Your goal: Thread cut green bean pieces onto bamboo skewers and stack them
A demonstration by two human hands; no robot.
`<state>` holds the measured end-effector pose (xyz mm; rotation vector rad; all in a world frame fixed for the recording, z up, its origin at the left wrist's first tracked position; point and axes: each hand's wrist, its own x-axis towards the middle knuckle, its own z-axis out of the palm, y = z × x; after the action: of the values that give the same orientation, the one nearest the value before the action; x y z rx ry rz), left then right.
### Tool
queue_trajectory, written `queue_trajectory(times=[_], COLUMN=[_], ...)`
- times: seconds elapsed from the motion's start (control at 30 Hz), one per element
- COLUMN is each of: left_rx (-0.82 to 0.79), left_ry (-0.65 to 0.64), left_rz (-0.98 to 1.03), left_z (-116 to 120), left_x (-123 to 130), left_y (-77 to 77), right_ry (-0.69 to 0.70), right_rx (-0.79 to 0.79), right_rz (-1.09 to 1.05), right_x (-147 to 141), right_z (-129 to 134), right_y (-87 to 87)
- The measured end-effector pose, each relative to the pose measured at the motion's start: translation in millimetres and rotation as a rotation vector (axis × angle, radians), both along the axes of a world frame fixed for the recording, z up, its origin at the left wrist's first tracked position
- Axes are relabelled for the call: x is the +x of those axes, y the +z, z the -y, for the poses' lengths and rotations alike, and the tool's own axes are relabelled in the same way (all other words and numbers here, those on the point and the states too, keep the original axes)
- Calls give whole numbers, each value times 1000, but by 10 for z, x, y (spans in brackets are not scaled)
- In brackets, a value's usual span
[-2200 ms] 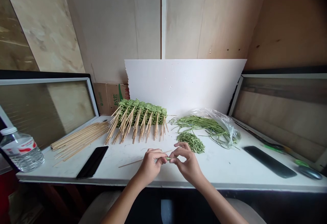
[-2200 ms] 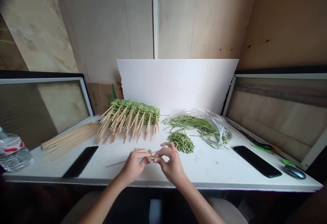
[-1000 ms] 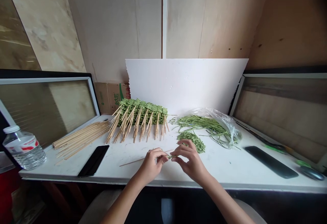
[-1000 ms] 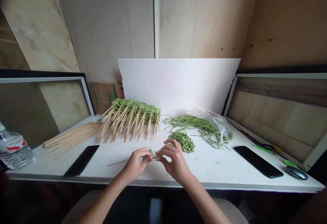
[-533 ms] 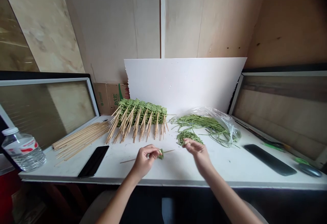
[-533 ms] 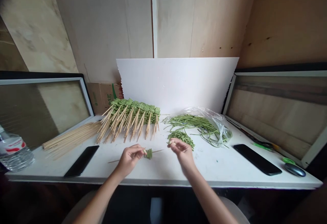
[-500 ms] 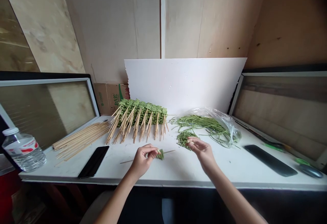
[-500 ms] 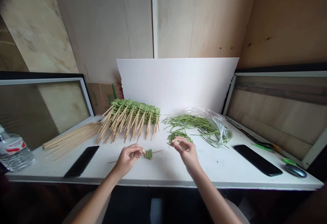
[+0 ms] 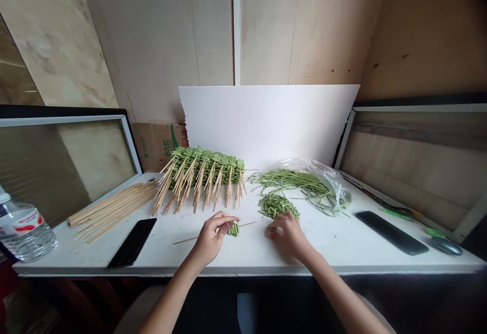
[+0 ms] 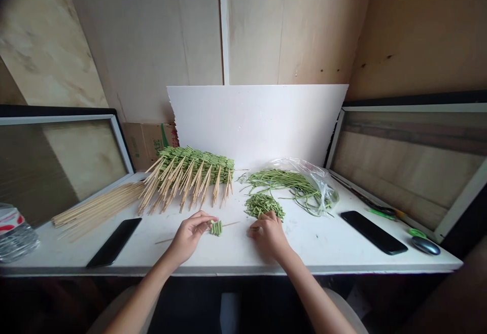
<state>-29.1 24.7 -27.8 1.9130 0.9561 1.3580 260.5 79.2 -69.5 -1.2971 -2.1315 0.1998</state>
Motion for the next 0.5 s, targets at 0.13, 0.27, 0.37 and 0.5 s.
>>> queue_trajectory(times=[0.13,0.27,0.37,0.5], left_rx=[110,217,274,353], left_ry=[55,174,214,184], left_rz=[-76,-120,-178,-271], left_z=[-34,-66,-44,28], left_x=[34,87,141,215], left_y=[-89,-223,-292,-315], right_ry=[13,37,180,310], right_rx=[50,-23,-175,-166], right_rz=[-55,-239,-318,-350], right_x=[60,1,-182,-487], right_z=[-29,75,279,499], right_y=[109,374,517,494])
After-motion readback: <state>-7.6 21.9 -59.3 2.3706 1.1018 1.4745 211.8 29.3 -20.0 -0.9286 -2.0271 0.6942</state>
